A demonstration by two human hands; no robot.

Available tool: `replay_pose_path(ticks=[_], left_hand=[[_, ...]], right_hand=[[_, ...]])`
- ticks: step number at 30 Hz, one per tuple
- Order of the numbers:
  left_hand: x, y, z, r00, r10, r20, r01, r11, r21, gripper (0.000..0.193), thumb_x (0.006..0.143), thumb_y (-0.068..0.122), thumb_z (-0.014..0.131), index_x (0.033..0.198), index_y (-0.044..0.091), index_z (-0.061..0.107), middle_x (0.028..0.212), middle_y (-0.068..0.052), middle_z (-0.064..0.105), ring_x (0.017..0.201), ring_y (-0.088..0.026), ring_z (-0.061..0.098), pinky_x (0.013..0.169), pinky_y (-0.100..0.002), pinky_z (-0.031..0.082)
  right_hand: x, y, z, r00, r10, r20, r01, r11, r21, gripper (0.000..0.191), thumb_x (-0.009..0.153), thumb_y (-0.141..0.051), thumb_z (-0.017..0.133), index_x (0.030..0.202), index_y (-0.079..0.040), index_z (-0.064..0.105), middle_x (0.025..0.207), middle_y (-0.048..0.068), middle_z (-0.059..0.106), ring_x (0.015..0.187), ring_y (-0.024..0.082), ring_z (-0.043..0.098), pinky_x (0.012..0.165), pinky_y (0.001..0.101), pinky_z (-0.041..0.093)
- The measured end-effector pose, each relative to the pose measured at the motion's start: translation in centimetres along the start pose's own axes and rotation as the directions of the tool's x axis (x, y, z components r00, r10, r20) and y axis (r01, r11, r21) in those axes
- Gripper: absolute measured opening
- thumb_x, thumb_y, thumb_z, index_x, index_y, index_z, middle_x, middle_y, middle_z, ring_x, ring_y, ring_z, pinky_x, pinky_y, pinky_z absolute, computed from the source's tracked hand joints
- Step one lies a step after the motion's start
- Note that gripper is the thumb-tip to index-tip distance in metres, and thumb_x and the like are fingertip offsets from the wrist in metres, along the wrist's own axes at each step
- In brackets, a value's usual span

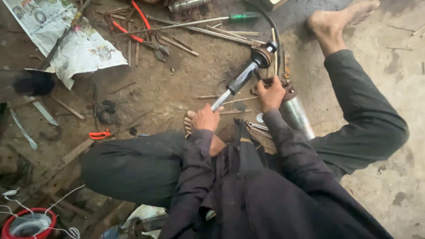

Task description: The person sits on the floor and assembles a cylindrical mechanical component by hand. They repeatedly slide a dark sleeve over a metal rod, adjust its position, and rotate the assembly to check the fit.

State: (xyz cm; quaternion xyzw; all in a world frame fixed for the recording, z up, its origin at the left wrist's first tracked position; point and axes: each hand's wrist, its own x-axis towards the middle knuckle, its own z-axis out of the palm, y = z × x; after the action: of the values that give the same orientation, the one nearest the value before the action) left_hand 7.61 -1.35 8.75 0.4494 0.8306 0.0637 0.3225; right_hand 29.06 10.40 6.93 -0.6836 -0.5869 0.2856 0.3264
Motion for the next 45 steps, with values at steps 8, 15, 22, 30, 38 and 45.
replay_pose_path(ticks=[8, 15, 22, 30, 38, 45], left_hand=[[0.9, -2.5, 3.6, 0.999, -0.033, 0.017, 0.033, 0.999, -0.014, 0.053, 0.091, 0.056, 0.067, 0.103, 0.005, 0.067, 0.098, -0.026, 0.073, 0.098, -0.047, 0.068, 0.084, -0.057, 0.052], [3.3, -5.3, 6.7, 0.993, -0.02, 0.119, 0.028, 0.998, -0.064, 0.059, 0.091, 0.054, 0.068, 0.12, 0.002, 0.062, 0.106, -0.029, 0.07, 0.103, -0.049, 0.065, 0.086, -0.058, 0.05], [3.0, -5.2, 7.8, 0.999, 0.023, -0.043, -0.026, 0.997, -0.069, 0.048, 0.097, 0.043, 0.065, 0.122, 0.002, 0.059, 0.105, -0.026, 0.069, 0.103, -0.048, 0.064, 0.088, -0.057, 0.049], [3.4, -5.6, 7.4, 0.994, 0.015, -0.11, -0.022, 0.998, -0.058, 0.054, 0.093, 0.04, 0.069, 0.129, 0.002, 0.058, 0.108, -0.025, 0.067, 0.104, -0.046, 0.063, 0.088, -0.055, 0.049], [4.6, -6.1, 7.8, 0.999, -0.034, -0.021, 0.033, 0.998, -0.048, 0.049, 0.096, 0.04, 0.068, 0.126, 0.004, 0.057, 0.116, -0.025, 0.065, 0.112, -0.047, 0.06, 0.093, -0.056, 0.046], [6.2, -7.7, 5.2, 0.993, 0.076, -0.085, -0.073, 0.997, 0.033, 0.049, 0.095, 0.039, 0.068, 0.129, 0.005, 0.057, 0.114, -0.022, 0.066, 0.107, -0.045, 0.061, 0.089, -0.054, 0.047]], right_hand=[[0.5, -0.8, -0.7, 0.855, -0.489, 0.171, 0.509, 0.855, -0.098, 0.033, 0.083, -0.003, 0.071, 0.116, -0.003, 0.069, 0.105, 0.017, 0.067, 0.098, 0.038, 0.065, 0.084, 0.0461, 0.053], [0.8, 0.1, 2.9, 0.866, -0.473, 0.16, 0.496, 0.852, -0.169, 0.021, 0.089, -0.01, 0.073, 0.111, -0.01, 0.073, 0.095, 0.016, 0.057, 0.09, 0.038, 0.057, 0.079, 0.0463, 0.047], [3.0, 2.5, 4.4, 0.961, -0.234, 0.149, 0.231, 0.972, 0.042, 0.015, 0.104, -0.011, 0.065, 0.116, -0.003, 0.065, 0.109, 0.019, 0.059, 0.099, 0.038, 0.061, 0.084, 0.0444, 0.049], [2.7, 0.9, 5.2, 0.948, -0.188, 0.255, 0.169, 0.981, 0.096, 0.013, 0.1, -0.009, 0.067, 0.111, -0.002, 0.067, 0.12, 0.017, 0.054, 0.095, 0.033, 0.061, 0.083, 0.0406, 0.051], [3.1, 2.7, 3.9, 0.899, -0.214, 0.381, 0.158, 0.972, 0.173, 0.016, 0.097, -0.011, 0.066, 0.108, -0.001, 0.068, 0.128, 0.019, 0.054, 0.092, 0.028, 0.067, 0.074, 0.0336, 0.055], [7.8, 5.1, 0.9, 0.994, 0.1, 0.032, -0.103, 0.986, 0.129, 0.021, 0.101, -0.019, 0.067, 0.114, -0.003, 0.073, 0.094, 0.009, 0.072, 0.082, 0.016, 0.068, 0.072, 0.0311, 0.055]])
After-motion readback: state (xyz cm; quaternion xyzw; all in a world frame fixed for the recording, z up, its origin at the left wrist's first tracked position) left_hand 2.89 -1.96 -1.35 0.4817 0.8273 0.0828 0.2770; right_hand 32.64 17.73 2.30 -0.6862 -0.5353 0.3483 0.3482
